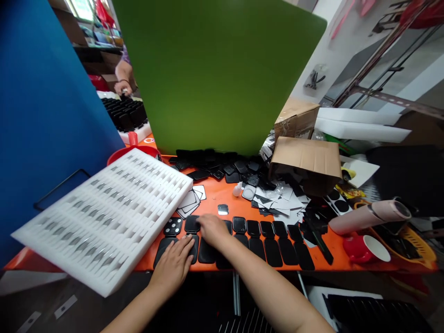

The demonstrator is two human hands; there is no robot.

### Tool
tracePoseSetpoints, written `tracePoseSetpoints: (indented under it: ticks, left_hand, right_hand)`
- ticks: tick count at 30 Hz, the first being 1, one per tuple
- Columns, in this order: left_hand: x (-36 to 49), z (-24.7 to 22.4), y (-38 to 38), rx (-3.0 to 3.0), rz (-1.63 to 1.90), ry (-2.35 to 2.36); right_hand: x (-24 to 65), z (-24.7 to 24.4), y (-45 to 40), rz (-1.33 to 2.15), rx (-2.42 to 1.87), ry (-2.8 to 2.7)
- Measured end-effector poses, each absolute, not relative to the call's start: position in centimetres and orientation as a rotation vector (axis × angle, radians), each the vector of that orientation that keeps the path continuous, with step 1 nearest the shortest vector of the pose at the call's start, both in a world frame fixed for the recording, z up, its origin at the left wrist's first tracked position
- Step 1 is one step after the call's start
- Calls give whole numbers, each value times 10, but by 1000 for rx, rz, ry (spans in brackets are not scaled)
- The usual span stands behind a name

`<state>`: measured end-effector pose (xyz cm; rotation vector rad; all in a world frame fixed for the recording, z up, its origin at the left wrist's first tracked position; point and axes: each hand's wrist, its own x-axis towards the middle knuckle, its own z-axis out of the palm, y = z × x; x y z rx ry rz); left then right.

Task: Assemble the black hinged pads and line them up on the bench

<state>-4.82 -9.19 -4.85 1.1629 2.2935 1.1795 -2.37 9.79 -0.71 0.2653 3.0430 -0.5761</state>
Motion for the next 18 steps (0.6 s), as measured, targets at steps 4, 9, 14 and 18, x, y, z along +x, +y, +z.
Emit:
tracePoseSetpoints:
  ticks: [4, 9, 14, 18]
  left_hand:
    - [-48, -46, -90, 1211, 1156, 2322]
    - [-53, -37, -96, 1368, 896, 2492]
    - [-61, -31, -120, 1143, 792, 2845]
    - [-57, -31, -131, 975, 557, 2971]
  right_hand:
    - [-18, 0, 160, -511, 559, 2985]
    - [-22, -1, 199, -528, 541, 2855]
    - [-33, -3, 206, -584, 530, 2789]
    - [-36, -1, 207, -670, 525, 2796]
